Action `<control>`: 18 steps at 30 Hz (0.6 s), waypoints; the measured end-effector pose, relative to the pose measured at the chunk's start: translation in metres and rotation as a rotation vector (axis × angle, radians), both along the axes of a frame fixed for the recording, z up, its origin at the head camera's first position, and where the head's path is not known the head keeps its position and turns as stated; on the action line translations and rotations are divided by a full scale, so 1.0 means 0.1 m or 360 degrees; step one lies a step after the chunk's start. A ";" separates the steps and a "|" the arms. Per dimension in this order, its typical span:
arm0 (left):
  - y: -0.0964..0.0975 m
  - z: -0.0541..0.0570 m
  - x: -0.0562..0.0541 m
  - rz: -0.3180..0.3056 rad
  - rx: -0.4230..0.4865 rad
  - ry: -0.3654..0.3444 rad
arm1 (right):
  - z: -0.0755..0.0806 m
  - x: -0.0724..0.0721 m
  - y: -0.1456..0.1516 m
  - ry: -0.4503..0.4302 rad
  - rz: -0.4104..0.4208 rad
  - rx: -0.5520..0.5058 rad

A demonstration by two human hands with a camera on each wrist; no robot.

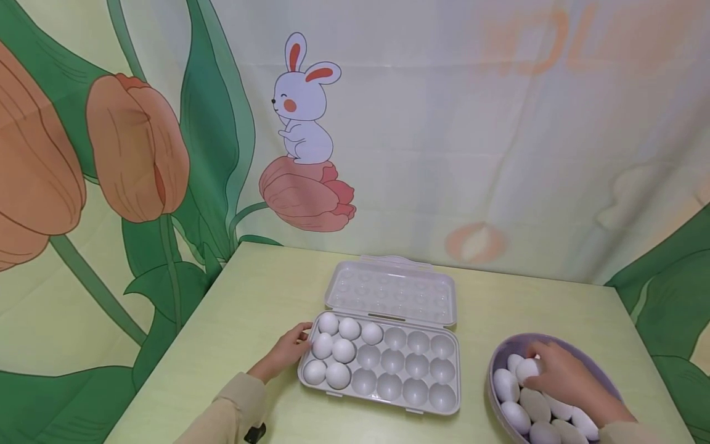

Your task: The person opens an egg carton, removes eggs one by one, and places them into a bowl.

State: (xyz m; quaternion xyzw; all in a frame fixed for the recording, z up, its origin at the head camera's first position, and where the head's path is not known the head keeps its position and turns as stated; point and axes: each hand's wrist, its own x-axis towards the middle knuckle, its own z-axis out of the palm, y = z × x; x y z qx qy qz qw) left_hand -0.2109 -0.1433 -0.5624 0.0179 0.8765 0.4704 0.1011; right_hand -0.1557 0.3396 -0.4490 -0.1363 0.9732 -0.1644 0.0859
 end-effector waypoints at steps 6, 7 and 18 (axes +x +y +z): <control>0.00 0.01 0.00 0.0004 -0.0003 -0.0004 | -0.02 0.03 0.16 -0.0212 -0.0002 0.0009; 0.00 0.01 -0.01 0.0005 -0.0001 -0.0004 | -0.02 0.05 0.18 -0.0243 -0.0010 0.0005; 0.00 0.01 0.00 -0.0002 0.0004 0.0001 | -0.10 0.23 0.39 -0.0415 0.0063 -0.0026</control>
